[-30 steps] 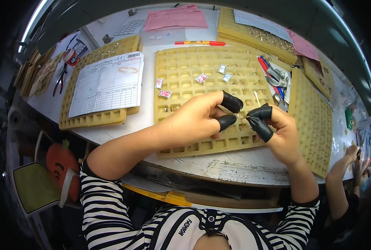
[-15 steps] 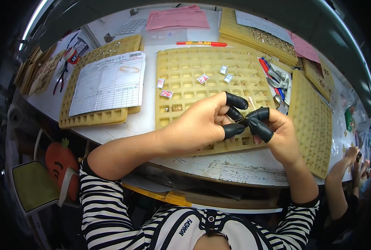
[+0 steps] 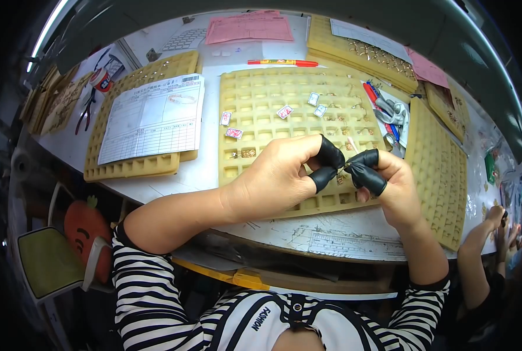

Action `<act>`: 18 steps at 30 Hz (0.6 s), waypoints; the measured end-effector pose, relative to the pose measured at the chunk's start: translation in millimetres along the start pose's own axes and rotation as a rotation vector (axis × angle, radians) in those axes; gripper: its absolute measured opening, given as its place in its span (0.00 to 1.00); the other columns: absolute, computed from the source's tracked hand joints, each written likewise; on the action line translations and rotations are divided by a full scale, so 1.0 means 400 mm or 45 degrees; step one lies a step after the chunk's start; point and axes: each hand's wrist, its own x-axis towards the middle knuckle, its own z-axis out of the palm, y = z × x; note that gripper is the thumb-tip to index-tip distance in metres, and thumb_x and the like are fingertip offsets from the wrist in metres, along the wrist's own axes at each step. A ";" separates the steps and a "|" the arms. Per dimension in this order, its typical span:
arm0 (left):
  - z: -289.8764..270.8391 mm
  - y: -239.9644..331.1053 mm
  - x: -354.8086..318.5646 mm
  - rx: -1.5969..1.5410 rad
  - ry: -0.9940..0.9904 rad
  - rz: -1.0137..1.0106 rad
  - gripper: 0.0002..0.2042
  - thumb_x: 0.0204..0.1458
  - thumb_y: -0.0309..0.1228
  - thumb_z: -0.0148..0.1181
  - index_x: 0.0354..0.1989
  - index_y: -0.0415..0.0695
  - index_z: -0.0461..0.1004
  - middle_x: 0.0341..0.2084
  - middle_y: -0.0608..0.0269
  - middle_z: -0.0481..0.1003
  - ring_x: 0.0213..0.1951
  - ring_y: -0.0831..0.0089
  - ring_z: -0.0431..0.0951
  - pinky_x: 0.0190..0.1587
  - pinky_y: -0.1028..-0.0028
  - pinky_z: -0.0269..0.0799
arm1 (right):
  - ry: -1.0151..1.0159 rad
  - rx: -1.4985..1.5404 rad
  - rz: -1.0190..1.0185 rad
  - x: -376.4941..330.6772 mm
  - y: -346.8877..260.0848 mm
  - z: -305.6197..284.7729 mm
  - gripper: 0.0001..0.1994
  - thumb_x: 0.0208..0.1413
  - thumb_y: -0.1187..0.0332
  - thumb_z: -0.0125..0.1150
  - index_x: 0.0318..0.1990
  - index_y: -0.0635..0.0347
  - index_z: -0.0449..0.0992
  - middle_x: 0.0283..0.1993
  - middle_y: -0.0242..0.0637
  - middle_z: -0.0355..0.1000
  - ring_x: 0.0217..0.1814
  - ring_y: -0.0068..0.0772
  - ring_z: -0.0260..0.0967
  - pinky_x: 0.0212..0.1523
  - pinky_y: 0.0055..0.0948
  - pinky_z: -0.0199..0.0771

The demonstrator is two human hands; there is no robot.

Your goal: Assembling small decorative components onto jewelry pieces using a pick tool at a workshop station.

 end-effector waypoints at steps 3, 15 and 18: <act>-0.003 -0.002 -0.002 0.124 0.023 0.027 0.09 0.47 0.17 0.54 0.37 0.36 0.72 0.30 0.65 0.73 0.32 0.84 0.72 0.33 0.82 0.70 | -0.006 0.009 0.014 0.001 0.001 0.002 0.06 0.52 0.76 0.55 0.37 0.65 0.72 0.28 0.28 0.69 0.23 0.14 0.62 0.23 0.14 0.63; 0.004 -0.009 0.007 -0.433 -0.156 -0.317 0.14 0.47 0.20 0.57 0.43 0.37 0.68 0.33 0.65 0.73 0.35 0.82 0.72 0.39 0.82 0.70 | -0.005 -0.019 -0.007 0.000 0.012 0.009 0.06 0.51 0.75 0.56 0.37 0.65 0.72 0.28 0.28 0.69 0.23 0.12 0.62 0.23 0.13 0.63; 0.000 -0.007 0.009 -0.502 -0.154 -0.378 0.10 0.49 0.24 0.58 0.39 0.39 0.69 0.26 0.65 0.74 0.26 0.84 0.73 0.21 0.86 0.65 | -0.017 -0.052 0.029 -0.005 0.006 0.016 0.06 0.51 0.76 0.56 0.38 0.65 0.72 0.28 0.27 0.69 0.24 0.12 0.62 0.23 0.13 0.62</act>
